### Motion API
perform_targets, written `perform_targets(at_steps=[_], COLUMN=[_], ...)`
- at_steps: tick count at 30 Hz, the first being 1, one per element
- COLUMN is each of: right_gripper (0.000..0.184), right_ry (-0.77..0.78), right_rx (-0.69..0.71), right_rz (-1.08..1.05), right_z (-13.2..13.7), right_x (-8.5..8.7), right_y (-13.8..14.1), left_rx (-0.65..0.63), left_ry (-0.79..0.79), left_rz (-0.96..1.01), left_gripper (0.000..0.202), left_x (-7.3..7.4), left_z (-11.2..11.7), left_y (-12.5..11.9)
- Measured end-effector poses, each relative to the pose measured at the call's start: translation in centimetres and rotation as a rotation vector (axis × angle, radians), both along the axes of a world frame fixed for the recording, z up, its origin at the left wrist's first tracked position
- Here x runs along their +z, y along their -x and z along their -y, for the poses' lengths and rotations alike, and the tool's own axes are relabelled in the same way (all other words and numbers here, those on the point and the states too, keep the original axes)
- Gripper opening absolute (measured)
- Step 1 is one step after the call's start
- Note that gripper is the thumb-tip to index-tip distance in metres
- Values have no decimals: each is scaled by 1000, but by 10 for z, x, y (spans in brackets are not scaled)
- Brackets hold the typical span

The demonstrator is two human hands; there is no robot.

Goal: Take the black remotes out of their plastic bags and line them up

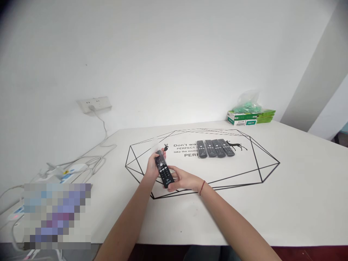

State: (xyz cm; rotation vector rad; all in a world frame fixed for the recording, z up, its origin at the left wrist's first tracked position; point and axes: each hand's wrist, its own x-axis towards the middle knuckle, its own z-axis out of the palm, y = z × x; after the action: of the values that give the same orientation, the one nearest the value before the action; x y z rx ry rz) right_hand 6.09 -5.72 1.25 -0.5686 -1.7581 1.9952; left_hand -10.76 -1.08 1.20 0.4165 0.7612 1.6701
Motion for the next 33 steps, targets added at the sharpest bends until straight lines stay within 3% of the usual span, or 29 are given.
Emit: perform_targets(at_steps=[3, 6, 9, 12, 16, 22, 26, 33], right_gripper=[82, 63, 45, 37, 38, 51, 41, 51], right_ry=[-262, -698, -1042, -1176, -1139, -834, -666, -652], right_rx=[-265, -592, -713, -779, -792, -469, -521, -509], right_rz=[76, 196, 350, 515, 519, 201, 142, 165], right_z=[-2, -9, -14, -17, -20, -24, -29, -32], right_x=[-7, -10, -7, -3, -3, 4, 6, 5], right_y=[5, 5, -2, -8, -12, -22, -26, -35], left_rx=[-68, -89, -189, -290, -341, -384, -502, -652], left_ry=[40, 0, -61, -49, -46, -156, -194, -220], left_rz=[-12, -69, -140, -195, -230, -225, -249, -317], left_gripper=[26, 34, 34, 36, 37, 33, 37, 46], left_x=[1, -4, -11, -15, -13, -5, -1, 4], left_z=[4, 11, 21, 29, 31, 28, 31, 36], left_y=[-2, -21, -45, -60, -60, -46, -43, -38])
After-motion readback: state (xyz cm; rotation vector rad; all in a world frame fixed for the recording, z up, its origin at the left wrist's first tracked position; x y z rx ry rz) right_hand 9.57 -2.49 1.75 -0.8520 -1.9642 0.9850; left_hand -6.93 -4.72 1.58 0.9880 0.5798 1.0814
